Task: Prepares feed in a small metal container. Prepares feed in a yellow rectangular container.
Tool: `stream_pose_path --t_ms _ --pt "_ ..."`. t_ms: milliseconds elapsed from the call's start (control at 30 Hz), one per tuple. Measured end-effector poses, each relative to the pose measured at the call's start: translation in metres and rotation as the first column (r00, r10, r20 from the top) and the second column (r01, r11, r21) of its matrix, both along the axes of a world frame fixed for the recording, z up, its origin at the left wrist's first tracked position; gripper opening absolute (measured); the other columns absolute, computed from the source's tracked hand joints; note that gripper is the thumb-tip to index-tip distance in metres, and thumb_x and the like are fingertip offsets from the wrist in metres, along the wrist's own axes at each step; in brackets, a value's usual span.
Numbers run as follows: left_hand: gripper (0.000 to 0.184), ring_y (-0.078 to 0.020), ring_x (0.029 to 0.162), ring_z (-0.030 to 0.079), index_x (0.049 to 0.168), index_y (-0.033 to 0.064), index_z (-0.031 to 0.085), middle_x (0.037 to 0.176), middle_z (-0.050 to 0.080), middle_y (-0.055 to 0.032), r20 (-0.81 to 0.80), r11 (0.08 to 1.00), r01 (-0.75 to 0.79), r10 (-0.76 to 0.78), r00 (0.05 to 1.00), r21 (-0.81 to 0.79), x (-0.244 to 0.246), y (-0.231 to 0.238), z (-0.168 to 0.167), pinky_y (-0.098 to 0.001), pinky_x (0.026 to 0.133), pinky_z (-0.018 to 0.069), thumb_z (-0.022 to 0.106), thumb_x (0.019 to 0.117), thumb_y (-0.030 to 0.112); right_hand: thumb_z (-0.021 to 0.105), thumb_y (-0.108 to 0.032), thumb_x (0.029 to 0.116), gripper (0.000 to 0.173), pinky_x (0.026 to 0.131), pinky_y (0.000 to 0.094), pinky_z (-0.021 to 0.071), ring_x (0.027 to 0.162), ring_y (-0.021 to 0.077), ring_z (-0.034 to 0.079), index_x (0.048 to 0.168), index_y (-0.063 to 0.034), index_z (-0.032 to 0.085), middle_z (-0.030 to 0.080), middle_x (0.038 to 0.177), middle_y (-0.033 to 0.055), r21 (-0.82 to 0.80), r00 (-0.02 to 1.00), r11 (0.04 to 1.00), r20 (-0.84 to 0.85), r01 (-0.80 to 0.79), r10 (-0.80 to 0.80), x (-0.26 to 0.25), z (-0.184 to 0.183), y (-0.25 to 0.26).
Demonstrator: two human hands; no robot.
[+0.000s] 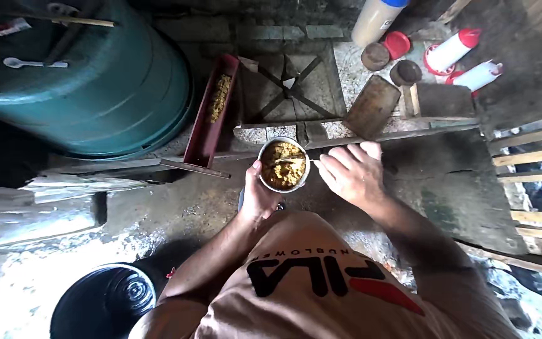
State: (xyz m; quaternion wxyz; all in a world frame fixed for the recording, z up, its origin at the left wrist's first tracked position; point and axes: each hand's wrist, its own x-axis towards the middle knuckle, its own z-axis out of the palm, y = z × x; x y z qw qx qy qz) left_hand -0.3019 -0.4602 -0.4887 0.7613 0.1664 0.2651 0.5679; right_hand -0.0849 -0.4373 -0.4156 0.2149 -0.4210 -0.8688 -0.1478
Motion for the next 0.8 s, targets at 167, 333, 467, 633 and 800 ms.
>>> stream_pose_path --t_ms 167,333,467,633,800 --pt "0.078 -0.0334 0.117 0.065 0.141 0.0206 0.054 0.132 0.063 -0.0136 0.084 0.999 0.043 -0.042 0.996 -0.006 0.004 0.002 0.003 -0.0587 0.088 0.0581 0.073 0.0798 0.066 0.059 -0.025 0.1016 0.018 0.088 0.0474 0.0431 0.079 0.0259 0.062 0.095 -0.0128 0.070 0.067 0.088 0.0065 -0.011 0.996 0.999 0.080 -0.038 0.039 0.001 0.013 0.010" --pt "0.076 -0.0367 0.116 0.065 0.142 0.0215 0.053 0.134 0.062 -0.0156 0.200 0.998 0.058 -0.053 0.978 -0.023 0.001 0.007 0.000 -0.0615 0.085 0.0585 0.071 0.0821 0.064 0.059 -0.018 0.1009 0.015 0.087 0.0470 0.0423 0.079 0.0245 0.059 0.095 -0.0125 0.071 0.066 0.090 0.0058 0.009 0.952 0.964 0.163 -0.265 0.260 0.010 0.039 0.001" --pt "0.078 -0.0374 0.113 0.067 0.140 0.0177 0.055 0.130 0.065 -0.0177 0.200 0.995 0.092 -0.096 0.975 0.034 -0.002 0.007 -0.002 -0.0610 0.087 0.0583 0.075 0.0798 0.063 0.056 -0.014 0.1013 0.017 0.088 0.0450 0.0412 0.080 0.0236 0.059 0.095 -0.0107 0.072 0.065 0.089 0.0060 0.021 0.924 0.938 0.181 -0.345 0.336 -0.008 0.042 0.018" --pt "0.081 -0.0386 0.118 0.064 0.142 0.0193 0.054 0.134 0.062 -0.0172 0.173 0.996 0.076 -0.081 0.982 0.037 -0.021 0.012 0.001 -0.0648 0.088 0.0563 0.077 0.0774 0.064 0.056 -0.015 0.1020 0.015 0.089 0.0463 0.0395 0.085 0.0261 0.061 0.094 -0.0117 0.067 0.066 0.090 0.0069 0.070 0.950 0.975 0.250 -0.210 0.187 -0.019 0.051 0.039" --pt "0.080 -0.0382 0.117 0.065 0.141 0.0187 0.054 0.132 0.063 -0.0173 0.152 0.998 0.063 -0.063 0.986 0.006 -0.049 0.019 -0.001 -0.0641 0.089 0.0564 0.076 0.0782 0.063 0.056 -0.019 0.1023 0.017 0.088 0.0466 0.0394 0.082 0.0262 0.059 0.094 -0.0109 0.069 0.063 0.087 0.0075 0.063 0.945 0.968 0.243 -0.241 0.219 -0.044 0.055 0.037"
